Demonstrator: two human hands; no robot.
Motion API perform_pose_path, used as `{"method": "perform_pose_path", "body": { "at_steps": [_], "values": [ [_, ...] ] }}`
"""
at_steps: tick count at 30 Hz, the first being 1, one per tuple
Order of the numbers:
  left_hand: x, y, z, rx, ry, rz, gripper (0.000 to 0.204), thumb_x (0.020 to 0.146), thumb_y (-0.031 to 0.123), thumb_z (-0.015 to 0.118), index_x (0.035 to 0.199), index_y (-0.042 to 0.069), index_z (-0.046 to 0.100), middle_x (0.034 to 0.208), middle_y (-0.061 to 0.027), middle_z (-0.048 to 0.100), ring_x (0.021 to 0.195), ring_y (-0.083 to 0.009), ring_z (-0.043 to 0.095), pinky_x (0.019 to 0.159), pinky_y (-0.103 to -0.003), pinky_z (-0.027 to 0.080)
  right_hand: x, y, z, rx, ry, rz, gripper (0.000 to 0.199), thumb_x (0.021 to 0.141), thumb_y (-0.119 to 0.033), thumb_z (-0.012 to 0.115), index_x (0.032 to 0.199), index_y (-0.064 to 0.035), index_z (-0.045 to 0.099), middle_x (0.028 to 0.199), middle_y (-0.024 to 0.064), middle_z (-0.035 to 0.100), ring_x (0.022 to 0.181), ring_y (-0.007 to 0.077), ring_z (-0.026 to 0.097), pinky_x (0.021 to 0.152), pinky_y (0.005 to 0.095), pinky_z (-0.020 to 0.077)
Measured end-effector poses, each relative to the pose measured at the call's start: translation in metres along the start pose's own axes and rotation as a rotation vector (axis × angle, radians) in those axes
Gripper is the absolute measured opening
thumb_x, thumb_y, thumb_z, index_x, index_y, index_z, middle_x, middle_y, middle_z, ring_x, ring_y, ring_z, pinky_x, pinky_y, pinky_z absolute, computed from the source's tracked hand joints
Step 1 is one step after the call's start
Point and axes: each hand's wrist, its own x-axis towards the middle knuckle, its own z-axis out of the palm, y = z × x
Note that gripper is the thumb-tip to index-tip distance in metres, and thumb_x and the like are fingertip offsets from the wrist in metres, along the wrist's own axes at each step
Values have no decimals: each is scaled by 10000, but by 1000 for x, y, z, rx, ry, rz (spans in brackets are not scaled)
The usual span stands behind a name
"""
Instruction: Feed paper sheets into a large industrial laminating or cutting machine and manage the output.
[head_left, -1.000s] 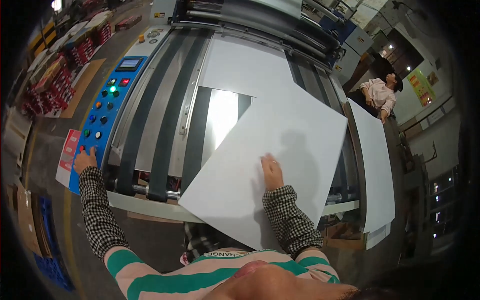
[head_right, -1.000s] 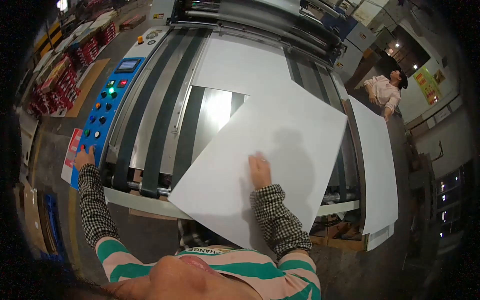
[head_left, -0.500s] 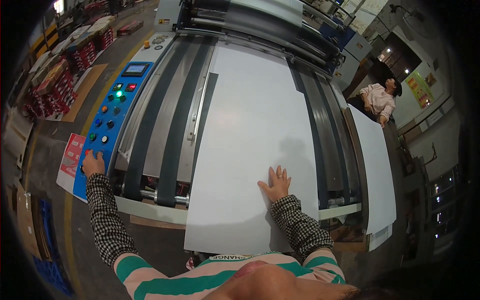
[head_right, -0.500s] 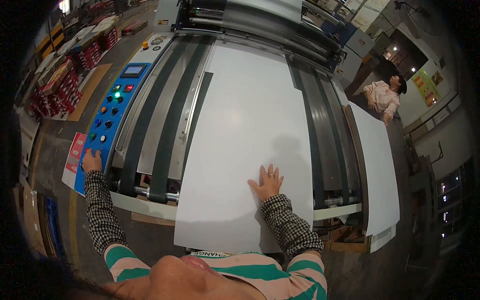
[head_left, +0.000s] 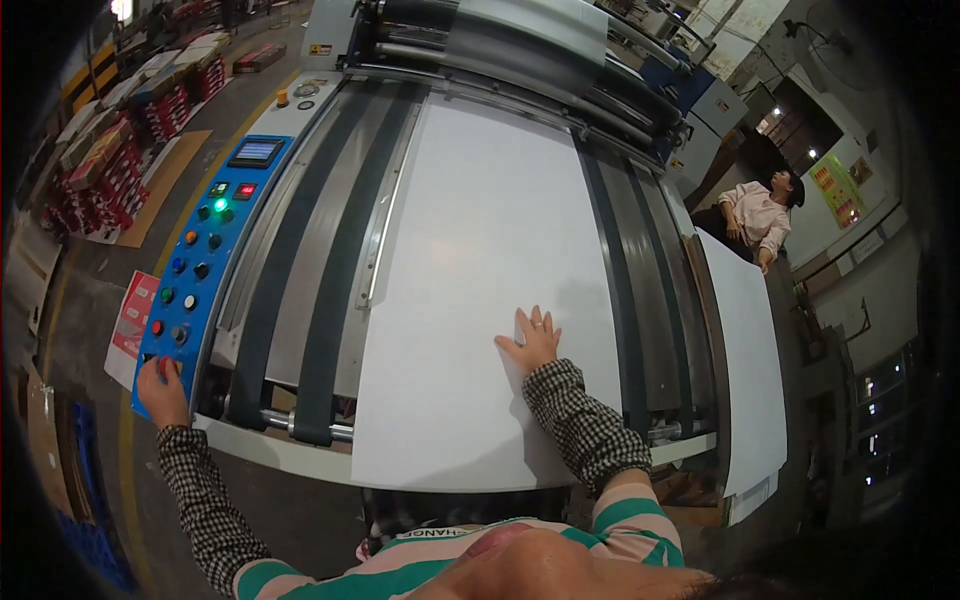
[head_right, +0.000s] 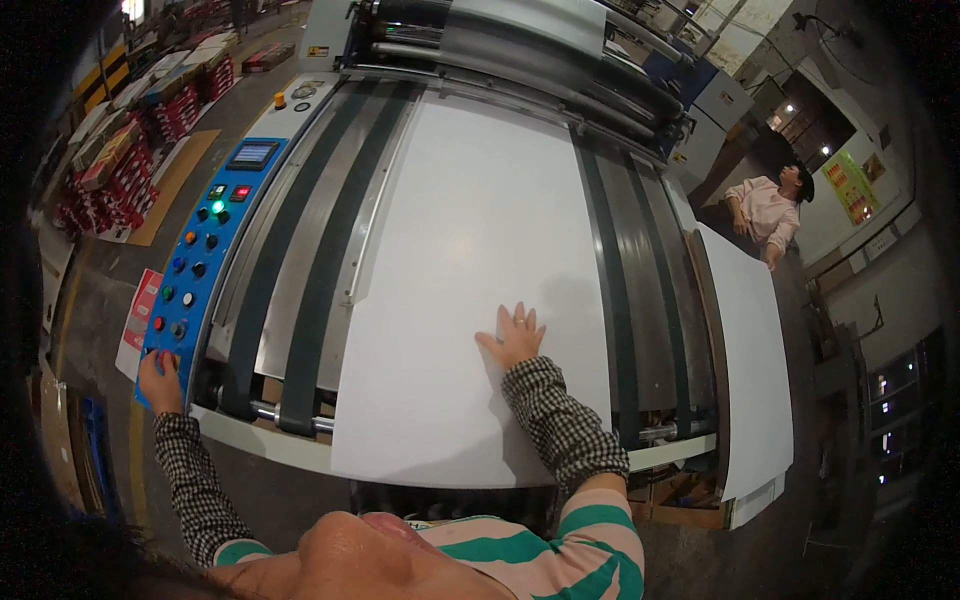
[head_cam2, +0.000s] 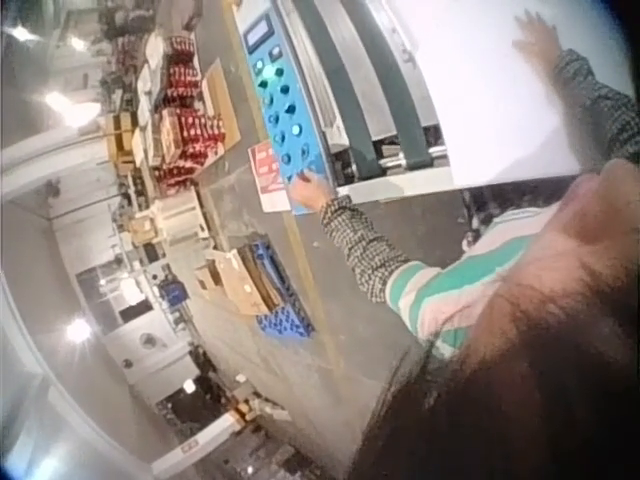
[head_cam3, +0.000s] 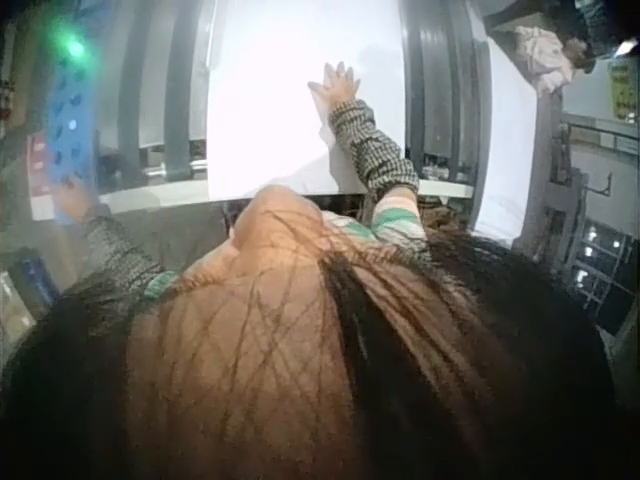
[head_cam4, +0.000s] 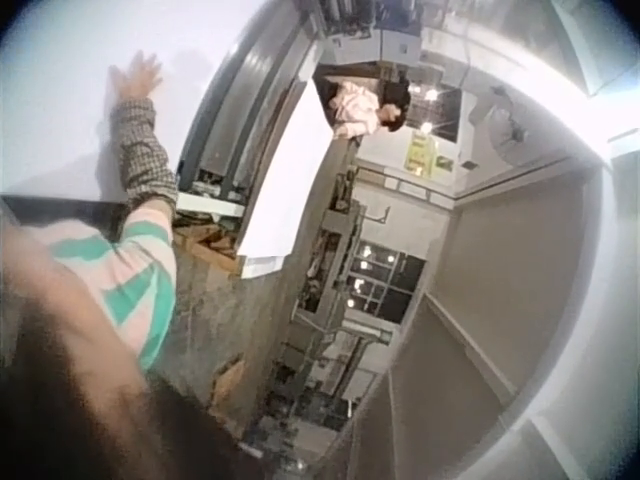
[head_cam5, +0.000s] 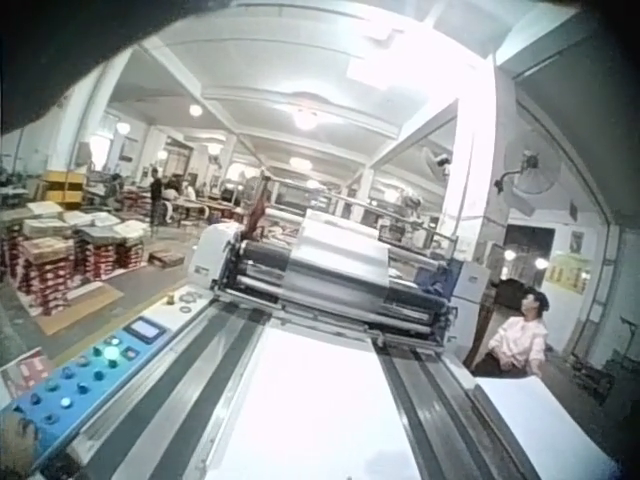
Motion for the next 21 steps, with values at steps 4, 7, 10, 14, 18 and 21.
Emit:
{"method": "perform_pose_path", "body": {
  "at_steps": [4, 7, 10, 14, 18, 21],
  "values": [
    [-3, 21, -6, -3, -37, -23, 245, 777, 138, 542, 924, -57, 523, 941, -188, 530, 890, -312, 494, 769, -381, 393, 39, -5, -11, 1, 41, -8, 707, 717, -517, 513, 1257, -102, 324, 1332, 206, 182, 1237, 375, 103, 974, 530, 59],
    [-4, 48, -3, -40, -58, 1, 247, 796, 140, 523, 947, -57, 516, 965, -188, 522, 911, -315, 483, 777, -379, 390, 62, 20, -11, 334, 206, -113, 554, 730, -408, 553, 1154, -67, 446, 1258, 224, 310, 1177, 365, 251, 963, 482, 176],
    [-10, 92, -10, -64, -81, -15, 243, 811, 133, 504, 959, -60, 509, 993, -190, 510, 936, -316, 472, 782, -386, 385, 70, 76, -14, 448, 501, -286, 322, 722, -251, 586, 972, -48, 568, 1113, 203, 466, 1069, 330, 408, 908, 422, 312],
    [-29, 108, -14, -42, -21, 77, 233, 817, 122, 489, 957, -64, 501, 1009, -188, 504, 947, -316, 465, 776, -391, 381, 25, 227, -61, -75, 926, -194, 116, 611, -107, 565, 702, -40, 594, 793, 103, 578, 763, 283, 534, 679, 426, 411],
    [-52, 122, -29, -132, -48, 76, 136, 785, 78, 494, 853, -37, 520, 867, -160, 530, 836, -305, 492, 733, -373, 390, -122, 324, -151, -316, 478, 1121, 648, 654, -308, 635, 1214, -132, 362, 1280, 104, 320, 1164, 270, 316, 894, 519, 287],
    [-64, 151, -18, -237, -83, 120, 109, 761, 64, 505, 817, -27, 528, 810, -153, 530, 798, -302, 502, 717, -368, 396, -210, 448, -115, -471, 408, 1371, 427, 791, -132, 504, 1203, -129, 392, 1182, 121, 435, 1091, 259, 404, 939, 490, 267]
  ]
}}
